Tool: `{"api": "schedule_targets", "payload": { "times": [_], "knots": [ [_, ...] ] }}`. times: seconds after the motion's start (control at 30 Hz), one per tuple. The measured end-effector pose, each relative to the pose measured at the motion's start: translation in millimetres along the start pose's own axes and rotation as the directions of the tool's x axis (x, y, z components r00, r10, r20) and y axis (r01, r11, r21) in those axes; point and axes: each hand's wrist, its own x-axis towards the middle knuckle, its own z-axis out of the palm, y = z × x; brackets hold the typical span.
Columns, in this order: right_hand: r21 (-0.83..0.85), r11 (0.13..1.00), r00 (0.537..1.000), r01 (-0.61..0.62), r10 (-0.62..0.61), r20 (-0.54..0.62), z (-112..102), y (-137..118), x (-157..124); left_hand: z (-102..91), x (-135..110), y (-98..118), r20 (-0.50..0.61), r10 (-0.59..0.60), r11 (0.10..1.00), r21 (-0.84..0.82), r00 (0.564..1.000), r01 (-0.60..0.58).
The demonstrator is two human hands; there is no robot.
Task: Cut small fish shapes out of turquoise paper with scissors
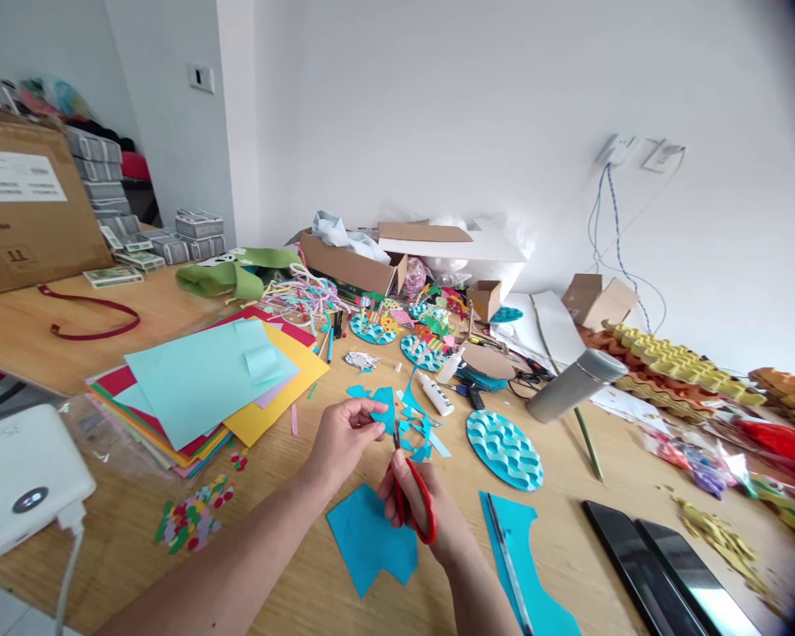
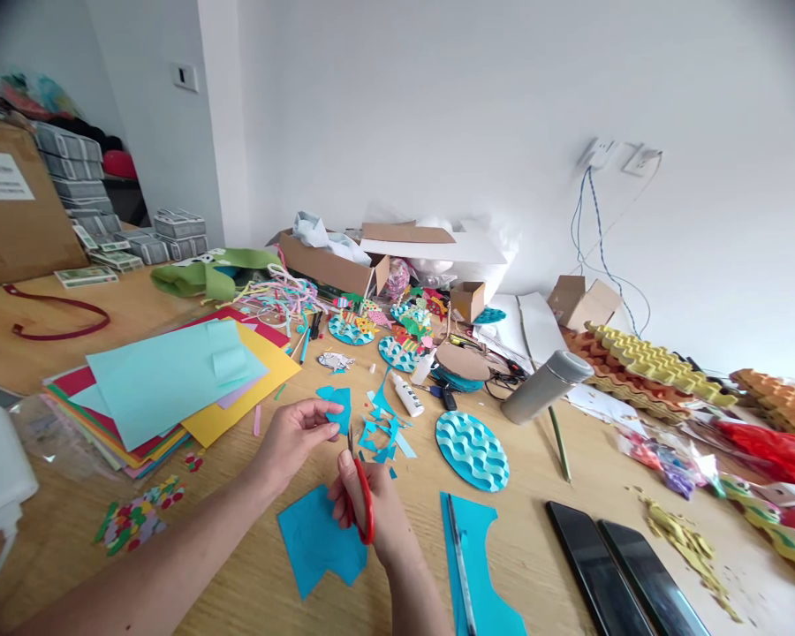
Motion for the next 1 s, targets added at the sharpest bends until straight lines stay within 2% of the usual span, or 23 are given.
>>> {"api": "schedule_targets", "payload": {
  "times": [0.37, 0.63, 1.0],
  "knots": [
    [-0.023, 1.000, 1.000, 0.020, -0.020, 0.021, -1.2, 7.8, 2.7, 1.7, -1.4, 2.2, 0.030, -0.067, 0.997, -0.034, 0.997, 0.068],
    [-0.039, 0.999, 1.000, 0.004, -0.004, 0.001, -0.1, 2.6, 1.0, 2.3, -2.6, 1.7, 0.063, -0.123, 0.990, -0.068, 0.990, 0.127],
    [-0.064, 0.998, 0.999, 0.015, -0.018, -0.040, 1.3, 4.3, 2.7, 5.9, -4.7, 7.2, 0.028, -0.146, 0.983, -0.108, 0.989, 0.148]
  ]
}}
